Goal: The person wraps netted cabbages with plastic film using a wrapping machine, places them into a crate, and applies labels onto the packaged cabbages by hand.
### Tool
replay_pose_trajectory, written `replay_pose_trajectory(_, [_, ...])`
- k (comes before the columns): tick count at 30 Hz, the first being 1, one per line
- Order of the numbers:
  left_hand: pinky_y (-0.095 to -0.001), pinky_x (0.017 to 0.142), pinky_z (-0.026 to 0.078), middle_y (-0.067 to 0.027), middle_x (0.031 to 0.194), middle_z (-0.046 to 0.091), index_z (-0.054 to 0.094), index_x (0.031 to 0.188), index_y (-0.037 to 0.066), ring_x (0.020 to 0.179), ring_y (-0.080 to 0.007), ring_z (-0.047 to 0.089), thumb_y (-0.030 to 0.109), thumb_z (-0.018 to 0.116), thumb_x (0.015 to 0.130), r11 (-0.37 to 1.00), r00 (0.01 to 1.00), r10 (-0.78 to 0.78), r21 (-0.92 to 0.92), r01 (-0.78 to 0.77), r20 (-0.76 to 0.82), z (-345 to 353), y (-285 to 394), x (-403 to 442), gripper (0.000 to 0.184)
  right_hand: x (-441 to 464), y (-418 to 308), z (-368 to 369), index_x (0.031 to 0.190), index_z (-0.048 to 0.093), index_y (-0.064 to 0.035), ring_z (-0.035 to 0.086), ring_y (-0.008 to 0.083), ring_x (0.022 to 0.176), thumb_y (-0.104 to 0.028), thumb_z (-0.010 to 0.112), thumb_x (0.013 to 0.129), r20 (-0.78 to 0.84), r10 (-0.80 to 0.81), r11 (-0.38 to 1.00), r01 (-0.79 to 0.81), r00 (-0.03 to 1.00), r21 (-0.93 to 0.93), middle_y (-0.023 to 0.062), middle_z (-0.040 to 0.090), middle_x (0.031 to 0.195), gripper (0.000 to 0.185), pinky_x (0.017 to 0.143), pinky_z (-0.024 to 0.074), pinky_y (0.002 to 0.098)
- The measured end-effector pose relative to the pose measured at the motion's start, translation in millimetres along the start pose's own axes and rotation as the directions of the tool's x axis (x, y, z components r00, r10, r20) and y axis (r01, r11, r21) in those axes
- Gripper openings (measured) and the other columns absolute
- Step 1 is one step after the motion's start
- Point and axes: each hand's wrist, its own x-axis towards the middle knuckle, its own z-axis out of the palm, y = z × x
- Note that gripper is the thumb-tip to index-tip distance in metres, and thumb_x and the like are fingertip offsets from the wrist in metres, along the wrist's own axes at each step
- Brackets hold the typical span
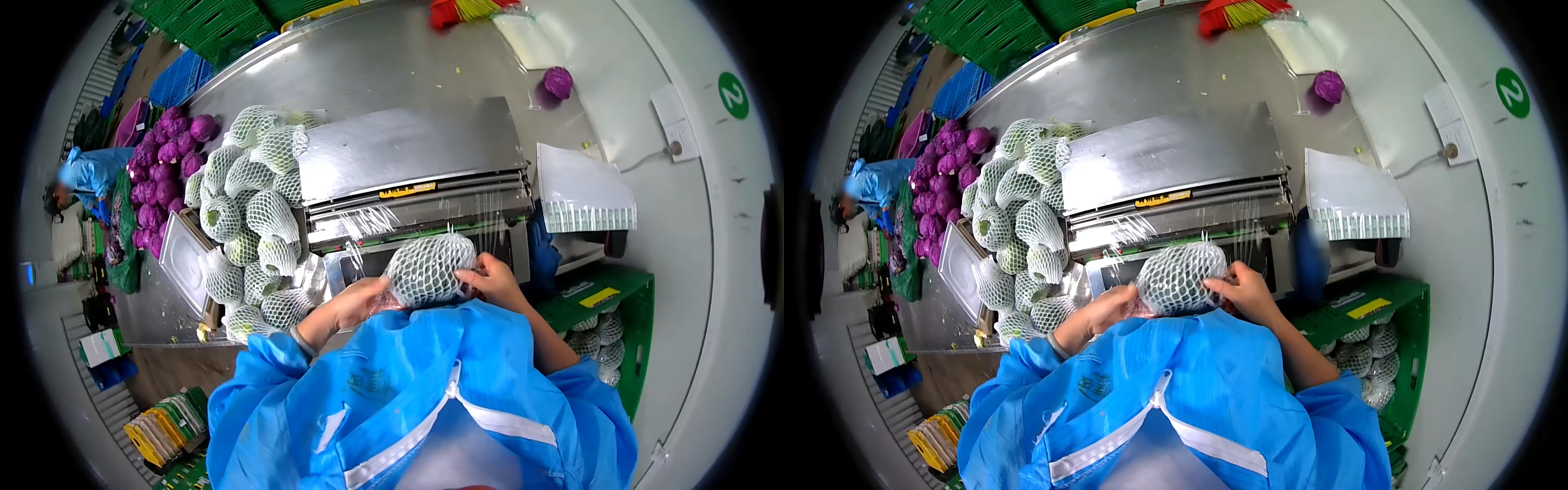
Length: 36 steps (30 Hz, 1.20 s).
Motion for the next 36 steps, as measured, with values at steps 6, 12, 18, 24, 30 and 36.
replay_pose_trajectory(6, [-0.0267,0.059,0.054,-0.0045,0.068,0.062,0.062,0.084,0.001,0.061,-0.0118,0.062,0.038,0.051,0.103,0.91,0.794,0.401,0.299,-0.288,-0.457,-32,-66,23,0.043,5,69,22,0.065,0.046,-0.0069,0.046,0.0059,0.051,-0.025,0.062,0.096,-0.329,-0.123,0.957,0.2,0.936,0.212,-0.0015,0.047,0.056,0.04,0.045,0.0324,0.0268])
replay_pose_trajectory(12, [-0.0378,0.041,0.042,-0.0109,0.055,0.058,0.057,0.078,0.007,0.043,-0.0239,0.056,0.029,0.057,0.099,0.178,0.355,0.916,0.982,0.062,-0.189,-69,-72,56,0.031,-1,112,22,0.067,0.051,-0.0052,0.056,0.0344,0.054,-0.025,0.06,0.095,-0.6,-0.349,0.906,0.095,0.72,-0.412,0.0159,0.056,0.058,0.036,0.05,0.0409,0.043])
replay_pose_trajectory(18, [-0.0423,0.049,0.046,-0.0096,0.062,0.058,0.056,0.082,0.01,0.055,-0.029,0.06,0.017,0.061,0.082,-0.462,0.491,0.812,0.862,0.207,0.317,-62,-72,98,0.008,31,134,54,0.08,0.056,-0.0066,0.064,0.0324,0.066,-0.02,0.064,0.091,-0.396,-0.648,0.569,0.067,0.65,-0.82,0.0141,0.061,0.071,0.019,0.06,0.0505,0.0444])
replay_pose_trajectory(24, [-0.0387,0.054,0.049,-0.0141,0.069,0.061,0.06,0.082,0.003,0.057,-0.0307,0.06,0.012,0.064,0.079,-0.247,0.376,0.766,0.779,-0.576,0.521,0,-67,68,0.01,-28,84,100,0.105,0.061,-0.0028,0.064,0.0151,0.088,-0.023,0.053,0.099,-0.121,-0.213,0.739,0.241,0.97,0.629,0.0066,0.066,0.097,0.022,0.076,0.0518,0.0327])
replay_pose_trajectory(30, [-0.0333,0.052,0.044,-0.0137,0.066,0.057,0.058,0.077,0.0,0.053,-0.0273,0.057,0.006,0.057,0.091,-0.107,0.388,0.707,0.631,-0.768,0.592,64,-53,17,0.015,-126,27,108,0.099,0.069,0.0065,0.06,0.0105,0.077,-0.023,0.052,0.102,0.037,-0.372,0.806,0.303,0.928,0.508,0.0087,0.069,0.083,0.034,0.067,0.0468,0.0282])
replay_pose_trajectory(36, [-0.0363,0.057,0.041,-0.0052,0.073,0.059,0.056,0.082,0.003,0.063,-0.0159,0.055,0.021,0.055,0.097,0.241,0.769,0.348,0.741,-0.626,0.537,113,-91,24,0.023,-159,12,93,0.09,0.064,-0.0007,0.061,0.0305,0.079,-0.015,0.052,0.095,-0.223,-0.902,0.425,0.85,0.369,-0.311,0.011,0.066,0.093,0.02,0.073,0.0509,0.0414])
